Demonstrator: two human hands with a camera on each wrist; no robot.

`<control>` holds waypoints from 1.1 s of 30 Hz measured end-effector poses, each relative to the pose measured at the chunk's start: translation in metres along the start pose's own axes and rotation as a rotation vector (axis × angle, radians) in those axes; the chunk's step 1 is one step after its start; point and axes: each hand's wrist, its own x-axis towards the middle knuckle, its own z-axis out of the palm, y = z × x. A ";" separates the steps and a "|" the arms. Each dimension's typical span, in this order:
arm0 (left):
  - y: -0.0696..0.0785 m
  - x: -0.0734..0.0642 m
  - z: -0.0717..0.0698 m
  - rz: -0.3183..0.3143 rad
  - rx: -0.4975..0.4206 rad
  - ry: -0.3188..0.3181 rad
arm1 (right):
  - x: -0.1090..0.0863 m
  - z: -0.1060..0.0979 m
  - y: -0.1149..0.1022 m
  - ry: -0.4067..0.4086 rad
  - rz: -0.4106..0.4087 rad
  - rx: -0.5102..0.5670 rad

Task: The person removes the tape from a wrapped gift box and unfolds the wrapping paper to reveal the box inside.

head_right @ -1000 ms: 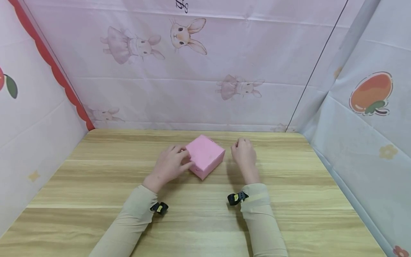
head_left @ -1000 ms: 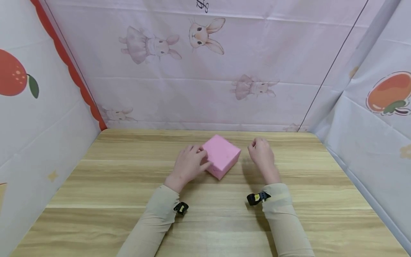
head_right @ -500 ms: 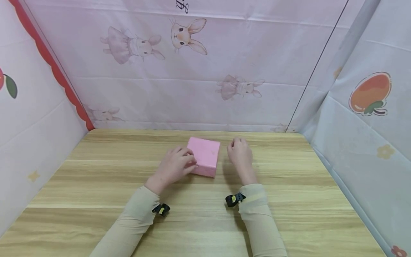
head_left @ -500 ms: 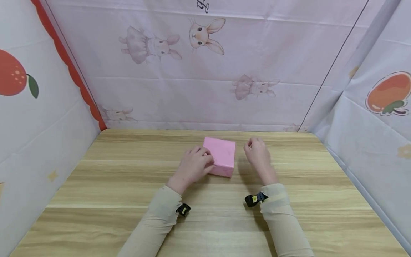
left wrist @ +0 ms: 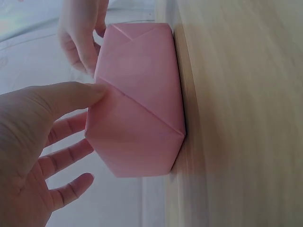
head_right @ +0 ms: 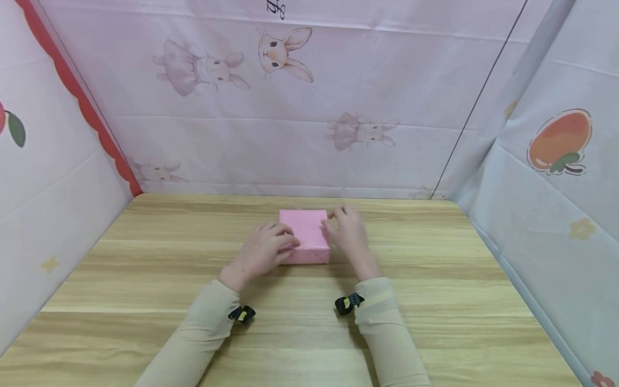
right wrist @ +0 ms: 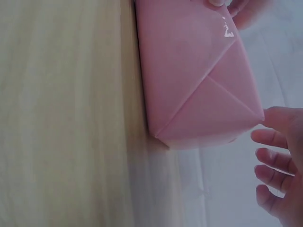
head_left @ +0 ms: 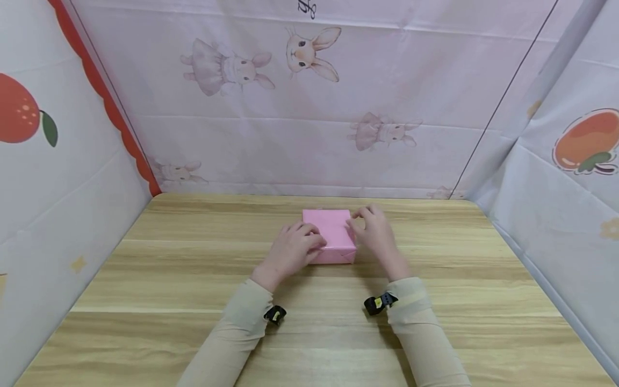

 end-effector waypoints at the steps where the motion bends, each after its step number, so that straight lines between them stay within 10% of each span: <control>1: -0.001 0.000 0.000 0.000 -0.002 -0.002 | 0.000 0.001 -0.001 -0.006 -0.017 0.000; 15: -0.017 -0.002 -0.007 -0.125 0.007 -0.122 | -0.002 0.007 -0.005 -0.037 -0.098 -0.067; 33: -0.021 -0.001 -0.006 -0.139 -0.015 -0.132 | -0.001 0.015 -0.004 0.065 -0.156 -0.103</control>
